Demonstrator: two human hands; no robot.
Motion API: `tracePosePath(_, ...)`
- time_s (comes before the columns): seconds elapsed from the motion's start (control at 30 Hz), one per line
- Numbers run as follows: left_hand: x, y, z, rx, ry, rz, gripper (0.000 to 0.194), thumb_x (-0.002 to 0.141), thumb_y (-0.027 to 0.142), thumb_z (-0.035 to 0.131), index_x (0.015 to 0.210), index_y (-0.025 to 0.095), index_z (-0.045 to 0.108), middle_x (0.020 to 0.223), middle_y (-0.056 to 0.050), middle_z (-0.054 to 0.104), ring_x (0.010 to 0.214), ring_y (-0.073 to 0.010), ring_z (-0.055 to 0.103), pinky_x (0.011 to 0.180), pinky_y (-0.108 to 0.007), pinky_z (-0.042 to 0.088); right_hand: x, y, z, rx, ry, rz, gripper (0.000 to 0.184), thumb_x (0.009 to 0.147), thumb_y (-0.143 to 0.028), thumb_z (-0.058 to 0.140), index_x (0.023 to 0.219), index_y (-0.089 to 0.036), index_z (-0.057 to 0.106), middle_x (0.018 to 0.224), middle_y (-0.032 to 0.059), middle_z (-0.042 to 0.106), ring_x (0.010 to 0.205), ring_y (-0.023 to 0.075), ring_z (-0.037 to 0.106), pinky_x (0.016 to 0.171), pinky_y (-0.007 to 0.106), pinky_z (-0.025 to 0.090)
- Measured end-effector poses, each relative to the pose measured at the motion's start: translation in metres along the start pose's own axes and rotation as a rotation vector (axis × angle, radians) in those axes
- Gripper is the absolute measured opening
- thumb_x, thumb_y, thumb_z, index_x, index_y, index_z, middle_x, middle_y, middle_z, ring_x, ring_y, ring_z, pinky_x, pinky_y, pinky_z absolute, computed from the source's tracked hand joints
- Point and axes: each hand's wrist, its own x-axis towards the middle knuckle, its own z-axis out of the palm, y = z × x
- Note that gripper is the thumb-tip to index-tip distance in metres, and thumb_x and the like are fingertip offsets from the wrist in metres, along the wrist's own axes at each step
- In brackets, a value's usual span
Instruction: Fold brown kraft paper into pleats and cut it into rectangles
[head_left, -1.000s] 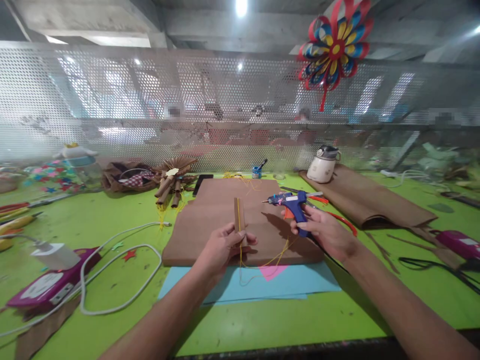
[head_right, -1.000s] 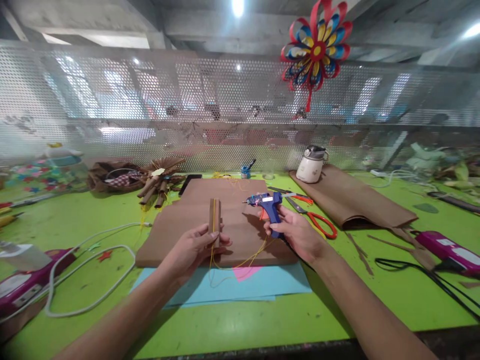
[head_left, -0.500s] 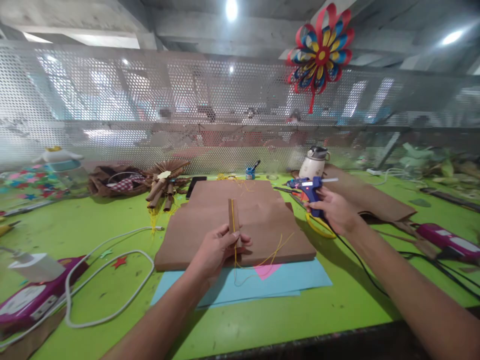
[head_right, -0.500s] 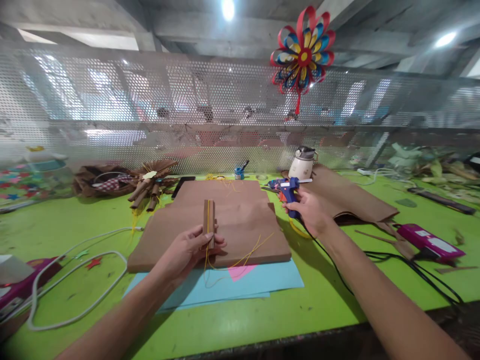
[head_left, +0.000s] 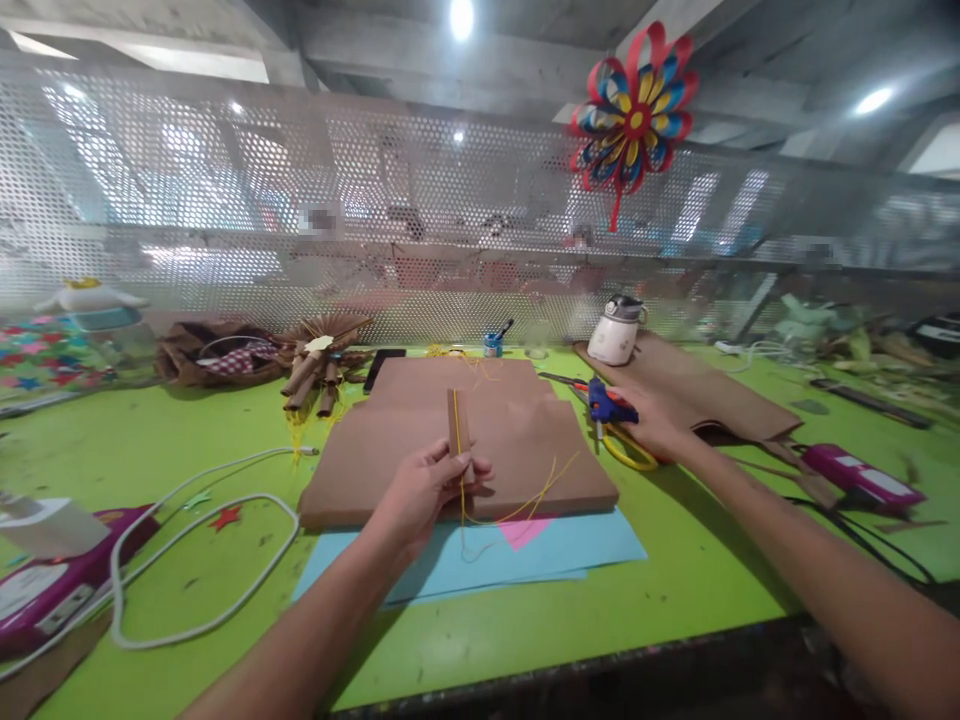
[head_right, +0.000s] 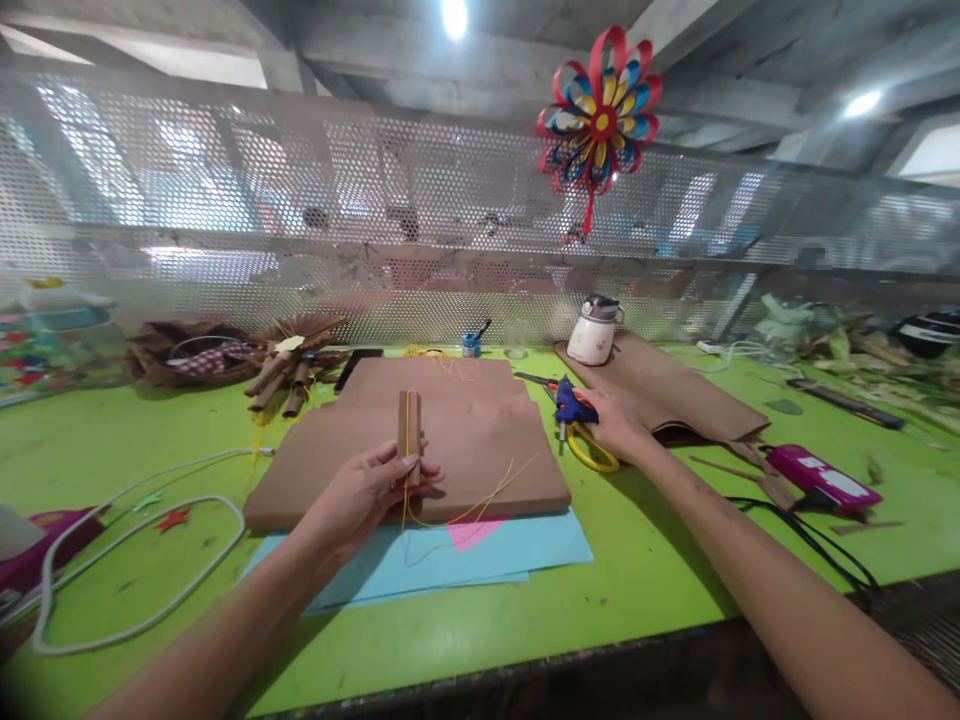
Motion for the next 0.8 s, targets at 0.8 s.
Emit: tracePosePath(0.8, -0.008, 0.009, 0.003, 0.000, -0.333, 0.011, 0.013, 0.085, 0.021, 0.058, 0.090, 0.009, 0.060, 0.079, -0.008, 0.062, 0.048, -0.0037, 0.046, 0.039, -0.014, 0.025, -0.018, -0.148, -0.013, 0.463, -0.121, -0.093, 0.032, 0.084, -0.038, 0.057, 0.108, -0.019, 0.064, 0.114, 0.0102, 0.065, 0.102, 0.0230, 0.061, 0.088, 0.039, 0.050)
